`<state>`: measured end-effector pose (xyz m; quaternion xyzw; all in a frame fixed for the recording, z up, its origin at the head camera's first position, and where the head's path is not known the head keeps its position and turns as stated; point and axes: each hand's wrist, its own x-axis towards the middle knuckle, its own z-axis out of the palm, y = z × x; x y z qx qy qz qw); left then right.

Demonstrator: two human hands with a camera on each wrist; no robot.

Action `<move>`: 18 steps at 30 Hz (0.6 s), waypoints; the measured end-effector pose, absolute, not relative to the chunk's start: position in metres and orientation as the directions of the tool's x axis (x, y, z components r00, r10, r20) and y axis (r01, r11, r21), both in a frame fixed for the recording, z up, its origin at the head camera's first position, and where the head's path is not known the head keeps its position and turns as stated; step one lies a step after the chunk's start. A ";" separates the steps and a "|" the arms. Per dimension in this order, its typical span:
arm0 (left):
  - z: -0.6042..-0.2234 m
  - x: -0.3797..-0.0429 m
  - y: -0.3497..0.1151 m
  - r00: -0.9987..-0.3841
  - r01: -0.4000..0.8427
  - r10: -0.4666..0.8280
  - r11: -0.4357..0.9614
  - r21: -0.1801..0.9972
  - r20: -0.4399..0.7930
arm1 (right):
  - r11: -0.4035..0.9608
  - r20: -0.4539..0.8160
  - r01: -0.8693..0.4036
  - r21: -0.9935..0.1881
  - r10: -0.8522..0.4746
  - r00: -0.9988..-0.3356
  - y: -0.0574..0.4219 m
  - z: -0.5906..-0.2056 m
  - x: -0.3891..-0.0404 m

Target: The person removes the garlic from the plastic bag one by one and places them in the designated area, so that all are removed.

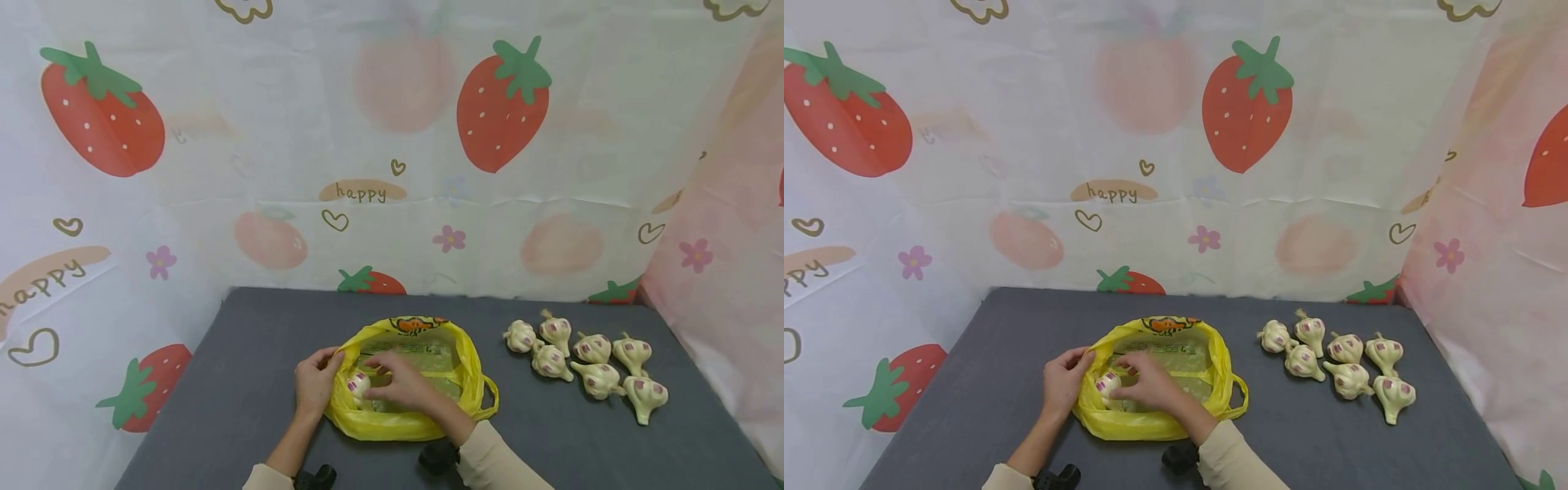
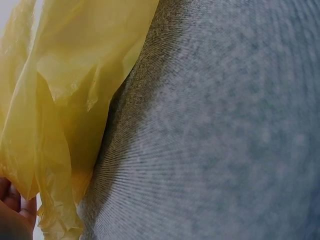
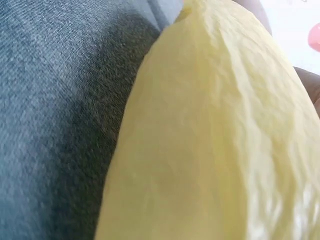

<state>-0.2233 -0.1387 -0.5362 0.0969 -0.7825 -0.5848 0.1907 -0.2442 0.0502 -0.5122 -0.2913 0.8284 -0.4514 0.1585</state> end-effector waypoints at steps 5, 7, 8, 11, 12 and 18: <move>-0.536 -0.223 -0.139 -0.907 0.080 -0.376 0.287 0.954 0.189 | 0.456 -0.015 -0.348 -0.819 -0.623 -0.782 0.042 -0.514 -0.245; -0.537 -0.223 -0.139 -0.907 0.085 -0.375 0.287 0.954 0.193 | 0.467 -0.015 -0.359 -0.808 -0.626 -0.780 0.040 -0.515 -0.245; -0.537 -0.223 -0.139 -0.907 0.088 -0.374 0.287 0.954 0.196 | 0.469 -0.016 -0.363 -0.806 -0.629 -0.778 0.039 -0.516 -0.245; -0.537 -0.223 -0.139 -0.906 0.092 -0.373 0.289 0.953 0.200 | 0.466 -0.007 -0.382 -0.798 -0.641 -0.767 0.037 -0.518 -0.244; -0.537 -0.223 -0.139 -0.905 0.093 -0.374 0.286 0.954 0.201 | 0.466 0.001 -0.397 -0.791 -0.649 -0.761 0.036 -0.519 -0.244; -0.537 -0.223 -0.138 -0.905 0.095 -0.379 0.262 0.960 0.193 | 0.477 -0.013 -0.392 -0.787 -0.647 -0.762 0.034 -0.521 -0.242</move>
